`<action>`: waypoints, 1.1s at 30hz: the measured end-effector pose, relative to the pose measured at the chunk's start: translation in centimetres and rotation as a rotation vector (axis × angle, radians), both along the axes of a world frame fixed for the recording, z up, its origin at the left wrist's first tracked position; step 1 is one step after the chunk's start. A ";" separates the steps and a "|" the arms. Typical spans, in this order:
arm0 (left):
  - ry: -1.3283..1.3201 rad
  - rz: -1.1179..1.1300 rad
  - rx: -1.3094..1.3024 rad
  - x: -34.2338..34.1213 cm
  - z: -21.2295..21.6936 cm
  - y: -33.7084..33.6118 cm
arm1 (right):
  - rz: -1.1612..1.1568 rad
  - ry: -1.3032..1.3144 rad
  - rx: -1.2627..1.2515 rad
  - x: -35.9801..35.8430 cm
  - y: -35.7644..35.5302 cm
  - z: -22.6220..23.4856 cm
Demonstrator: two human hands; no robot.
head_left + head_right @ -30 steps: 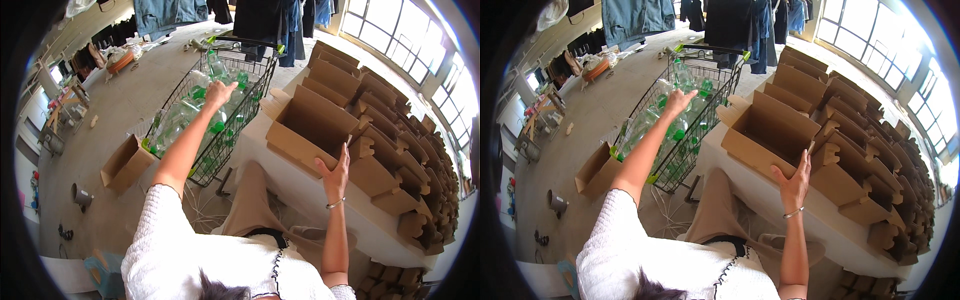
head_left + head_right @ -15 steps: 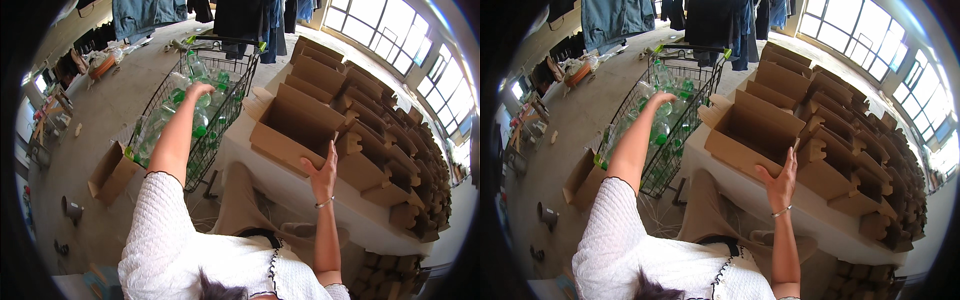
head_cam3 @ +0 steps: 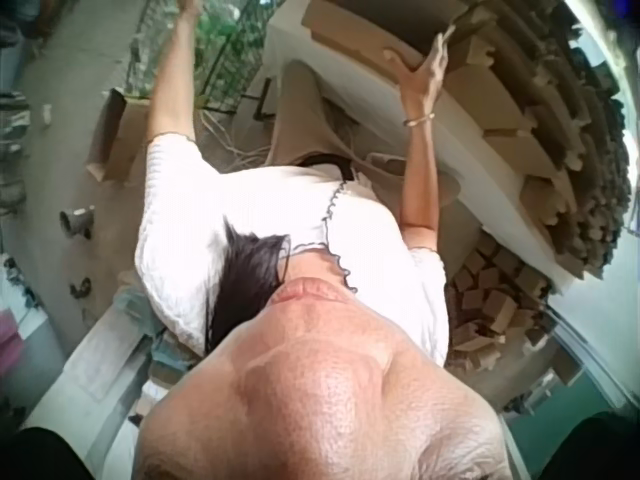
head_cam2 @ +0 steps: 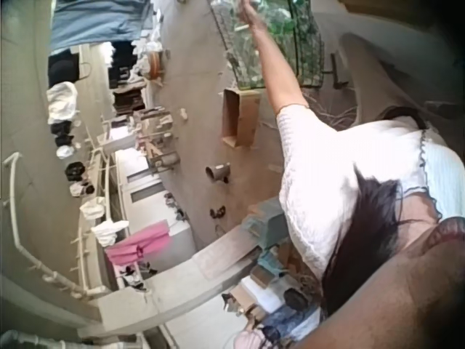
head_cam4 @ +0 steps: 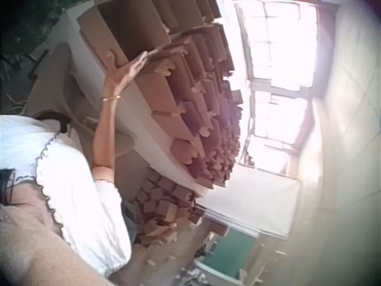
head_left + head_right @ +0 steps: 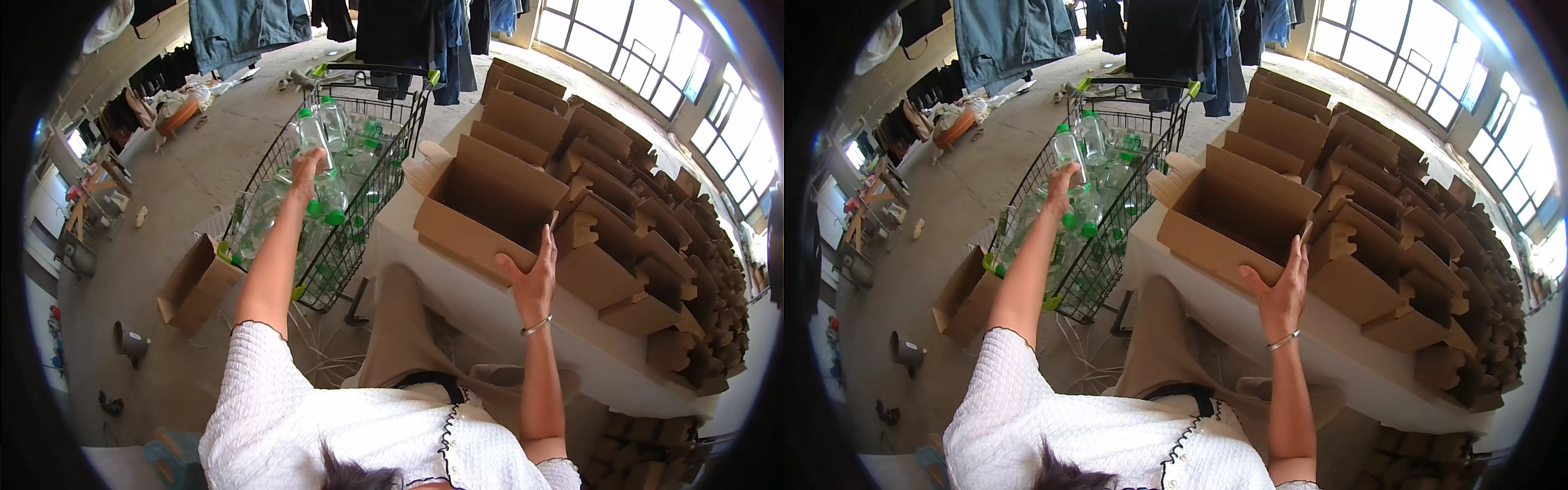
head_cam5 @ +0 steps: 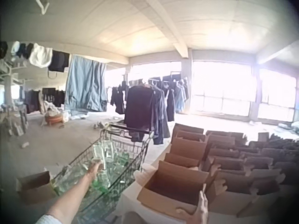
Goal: The person picks up plastic water bottles from a wire cart and places them one by one into cardboard boxes arranged on a table.
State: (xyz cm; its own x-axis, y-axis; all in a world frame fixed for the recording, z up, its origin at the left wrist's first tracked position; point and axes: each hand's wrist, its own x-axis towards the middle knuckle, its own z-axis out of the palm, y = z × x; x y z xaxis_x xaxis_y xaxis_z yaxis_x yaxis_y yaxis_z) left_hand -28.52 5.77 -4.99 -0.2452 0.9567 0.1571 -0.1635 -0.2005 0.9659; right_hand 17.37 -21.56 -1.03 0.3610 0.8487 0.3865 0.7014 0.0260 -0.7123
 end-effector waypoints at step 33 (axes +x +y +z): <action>0.100 -0.615 0.276 22.3 13.4 -13.0 | -0.073 -0.124 0.033 0.7 0.1 -1.2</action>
State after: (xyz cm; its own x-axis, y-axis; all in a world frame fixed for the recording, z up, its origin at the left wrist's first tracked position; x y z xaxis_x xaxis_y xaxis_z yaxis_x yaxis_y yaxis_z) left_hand -6.24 -7.24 8.40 0.3594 0.8387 0.4093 -0.2392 -0.3412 0.9091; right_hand 18.06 -21.45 -2.21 0.3689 0.8083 0.4589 0.7848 -0.0064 -0.6197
